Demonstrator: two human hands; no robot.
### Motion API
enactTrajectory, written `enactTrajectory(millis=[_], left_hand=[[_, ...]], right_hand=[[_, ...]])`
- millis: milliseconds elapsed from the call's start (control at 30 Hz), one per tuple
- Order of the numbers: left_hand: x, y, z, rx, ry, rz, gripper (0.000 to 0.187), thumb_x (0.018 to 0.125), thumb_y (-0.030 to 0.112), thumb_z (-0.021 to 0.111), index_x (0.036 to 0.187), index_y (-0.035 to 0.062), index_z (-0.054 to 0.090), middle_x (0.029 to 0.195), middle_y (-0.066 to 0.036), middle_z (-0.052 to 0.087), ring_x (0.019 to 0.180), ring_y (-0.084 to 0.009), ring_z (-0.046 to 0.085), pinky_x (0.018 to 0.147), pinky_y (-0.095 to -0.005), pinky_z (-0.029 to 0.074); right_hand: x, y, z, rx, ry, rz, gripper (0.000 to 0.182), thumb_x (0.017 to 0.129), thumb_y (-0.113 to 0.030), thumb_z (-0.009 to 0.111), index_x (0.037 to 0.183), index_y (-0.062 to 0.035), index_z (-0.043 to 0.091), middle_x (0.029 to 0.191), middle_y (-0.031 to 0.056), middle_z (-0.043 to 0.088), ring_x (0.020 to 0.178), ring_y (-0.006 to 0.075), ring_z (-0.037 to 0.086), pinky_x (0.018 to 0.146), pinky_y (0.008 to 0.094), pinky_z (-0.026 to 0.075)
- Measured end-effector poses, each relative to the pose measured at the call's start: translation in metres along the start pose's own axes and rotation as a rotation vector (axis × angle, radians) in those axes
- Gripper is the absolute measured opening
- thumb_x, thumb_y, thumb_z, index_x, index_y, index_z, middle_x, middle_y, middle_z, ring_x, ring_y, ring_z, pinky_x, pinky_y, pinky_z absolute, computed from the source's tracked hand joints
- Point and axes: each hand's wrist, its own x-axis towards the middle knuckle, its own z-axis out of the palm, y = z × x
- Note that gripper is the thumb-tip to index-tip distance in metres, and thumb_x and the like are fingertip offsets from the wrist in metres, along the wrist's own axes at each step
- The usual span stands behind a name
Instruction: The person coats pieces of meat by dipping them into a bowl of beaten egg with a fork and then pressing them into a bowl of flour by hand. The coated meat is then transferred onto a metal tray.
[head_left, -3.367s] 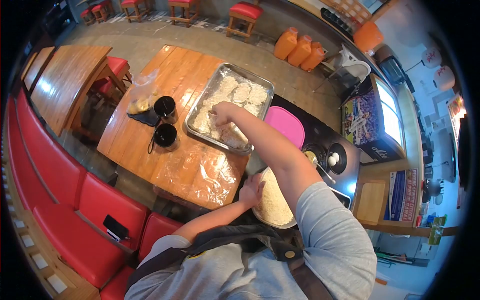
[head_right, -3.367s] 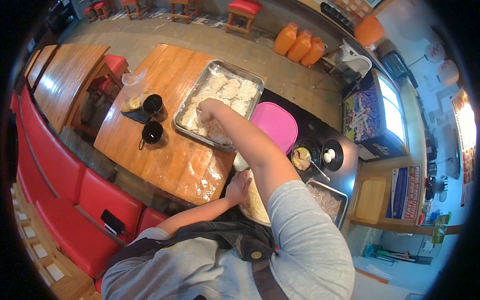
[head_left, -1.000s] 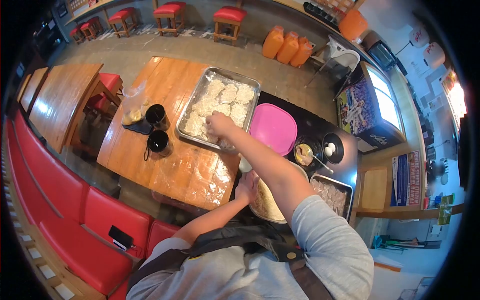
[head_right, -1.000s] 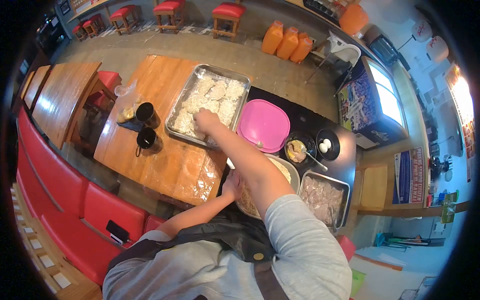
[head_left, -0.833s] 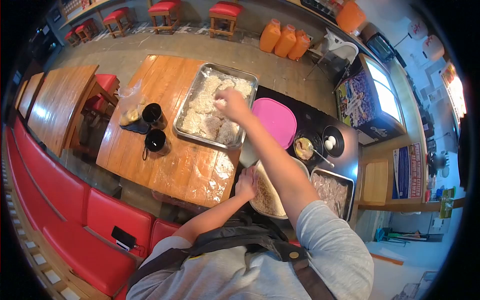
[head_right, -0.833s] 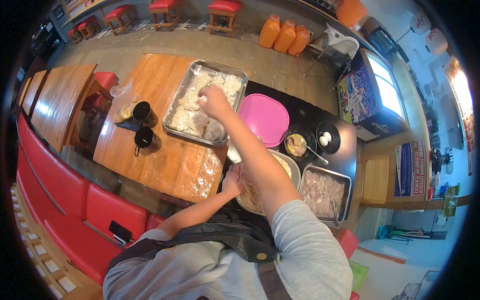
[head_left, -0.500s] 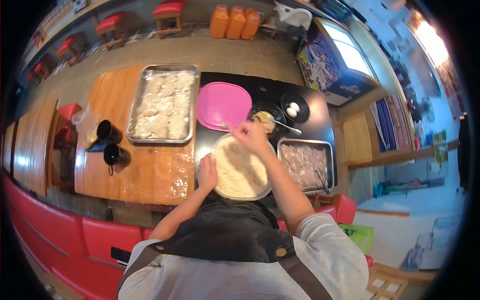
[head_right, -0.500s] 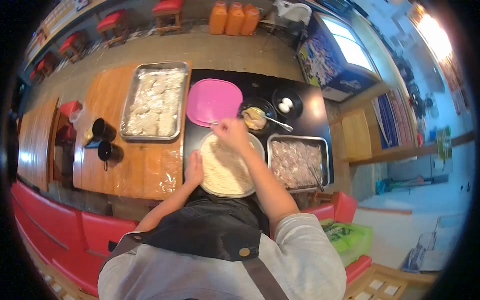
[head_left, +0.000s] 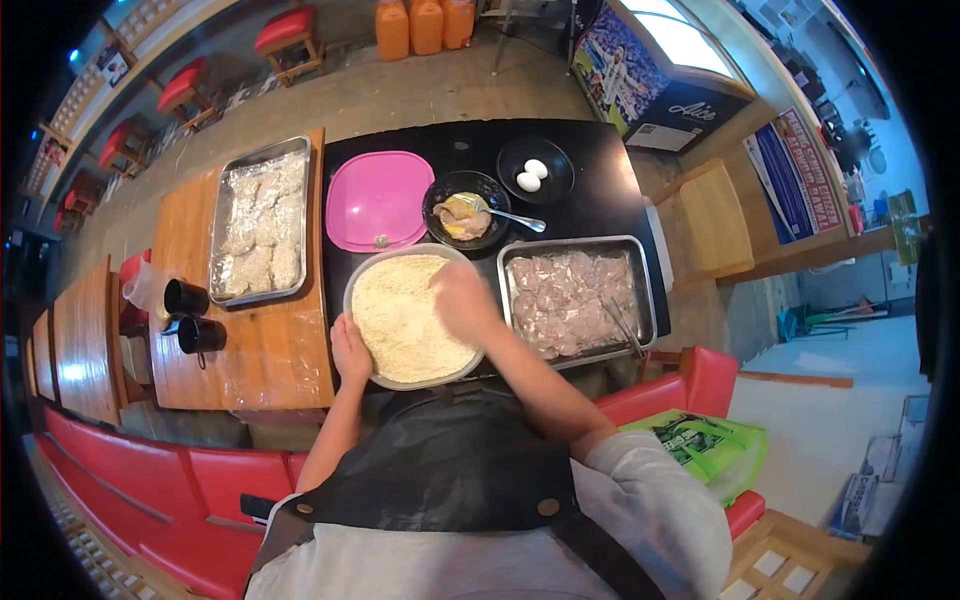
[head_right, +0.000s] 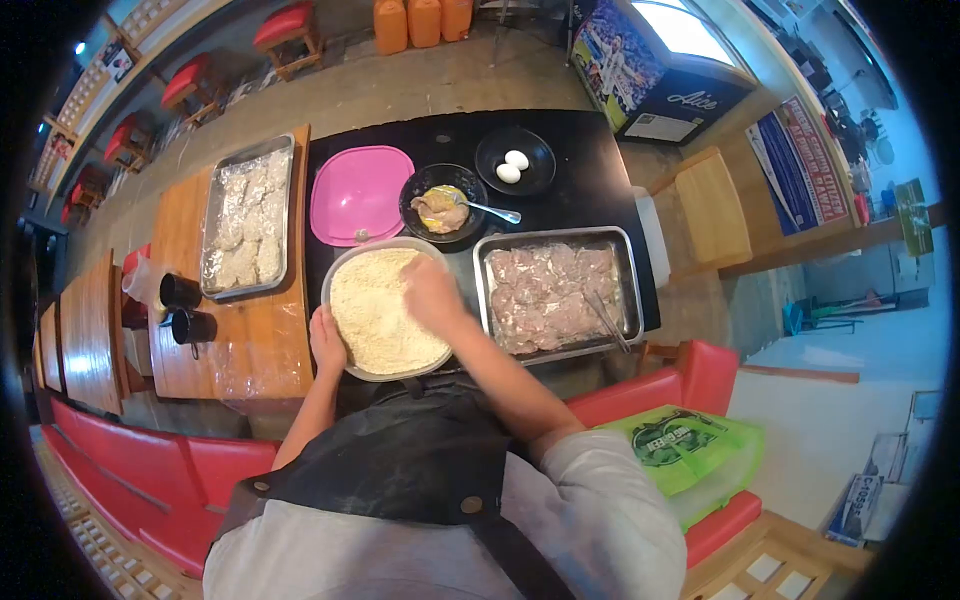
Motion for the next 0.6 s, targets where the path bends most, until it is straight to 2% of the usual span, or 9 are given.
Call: enactTrajectory(millis=[33,67,133,233,367,433,467,533,600], left_hand=[[0.002,-0.006,0.003,-0.049,0.004,-0.001,0.032,0.093,0.025,0.035,0.112,0.0025,0.049,0.101,-0.019,0.052,0.096,-0.0341,0.05,0.084,-0.0402,0.039],[0.001,-0.005,0.002,-0.108,-0.005,-0.002,0.033,0.093,0.026,0.035,0.112,0.0021,0.049,0.102,-0.018,0.053,0.097,-0.0323,0.051,0.085,-0.0388,0.039],[0.001,-0.011,0.004,-0.136,0.014,-0.009,0.034,0.094,0.027,0.036,0.112,0.0019,0.05,0.103,-0.016,0.055,0.098,-0.0292,0.052,0.085,-0.0361,0.039],[0.0,0.001,0.001,-0.203,-0.005,-0.093,0.035,0.094,0.028,0.037,0.113,0.0017,0.051,0.104,-0.015,0.056,0.098,-0.026,0.053,0.086,-0.0337,0.04],[0.0,-0.004,0.004,-0.209,0.022,-0.113,0.036,0.094,0.03,0.038,0.111,0.0014,0.051,0.102,-0.013,0.057,0.096,-0.0232,0.054,0.084,-0.0323,0.04],[0.0,0.001,0.002,-0.224,0.022,-0.119,0.036,0.094,0.03,0.038,0.11,0.0014,0.052,0.1,-0.013,0.057,0.095,-0.023,0.055,0.084,-0.0321,0.04],[0.0,0.005,0.0,-0.234,0.007,-0.117,0.035,0.094,0.03,0.038,0.109,0.0015,0.052,0.099,-0.013,0.058,0.094,-0.0228,0.055,0.083,-0.032,0.041],[0.0,0.003,0.002,-0.26,-0.001,-0.101,0.035,0.094,0.03,0.038,0.109,0.0015,0.052,0.099,-0.01,0.057,0.093,-0.019,0.053,0.083,-0.0296,0.04],[0.0,0.003,0.001,-0.292,-0.009,-0.084,0.035,0.095,0.03,0.038,0.109,0.0014,0.052,0.099,-0.008,0.057,0.093,-0.0152,0.052,0.084,-0.0272,0.039]], right_hand=[[0.019,0.049,-0.003,-0.178,0.252,-0.262,0.028,0.065,-0.005,0.058,0.093,-0.0051,0.056,0.097,0.0143,0.051,0.094,0.0316,0.047,0.079,0.0432,0.039],[0.031,0.055,-0.029,-0.355,0.385,-0.007,0.029,0.067,-0.008,0.061,0.096,-0.0045,0.056,0.096,0.0153,0.051,0.093,0.0317,0.047,0.081,0.0419,0.038],[0.047,0.084,-0.069,-0.422,0.599,0.137,0.036,0.069,-0.017,0.067,0.1,-0.005,0.056,0.098,0.0169,0.052,0.094,0.0334,0.047,0.083,0.0416,0.039],[0.068,0.146,-0.089,-0.212,0.138,0.259,0.055,0.061,-0.026,0.078,0.106,-0.0033,0.055,0.096,0.0176,0.059,0.09,0.0307,0.057,0.078,0.0369,0.045],[0.082,0.149,-0.08,0.256,0.039,0.376,0.025,0.068,-0.016,0.073,0.086,-0.0006,0.065,0.08,0.0141,0.065,0.066,0.0222,0.062,0.06,0.0278,0.048],[0.085,0.131,-0.08,0.465,0.324,0.245,0.015,0.073,-0.012,0.068,0.083,-0.0003,0.065,0.075,0.012,0.064,0.058,0.02,0.06,0.055,0.0259,0.047],[0.087,0.122,-0.082,0.467,0.319,0.243,0.015,0.073,-0.012,0.068,0.083,-0.0003,0.065,0.075,0.012,0.064,0.058,0.02,0.06,0.055,0.0259,0.047],[0.086,0.095,-0.091,0.111,0.368,-0.182,0.012,0.076,-0.009,0.063,0.084,-0.0001,0.064,0.073,0.0128,0.062,0.06,0.0219,0.06,0.055,0.0284,0.046],[0.081,0.073,-0.091,0.062,0.305,-0.304,0.01,0.079,-0.009,0.059,0.084,-0.0005,0.062,0.073,0.0152,0.059,0.064,0.0284,0.059,0.058,0.0322,0.046]])
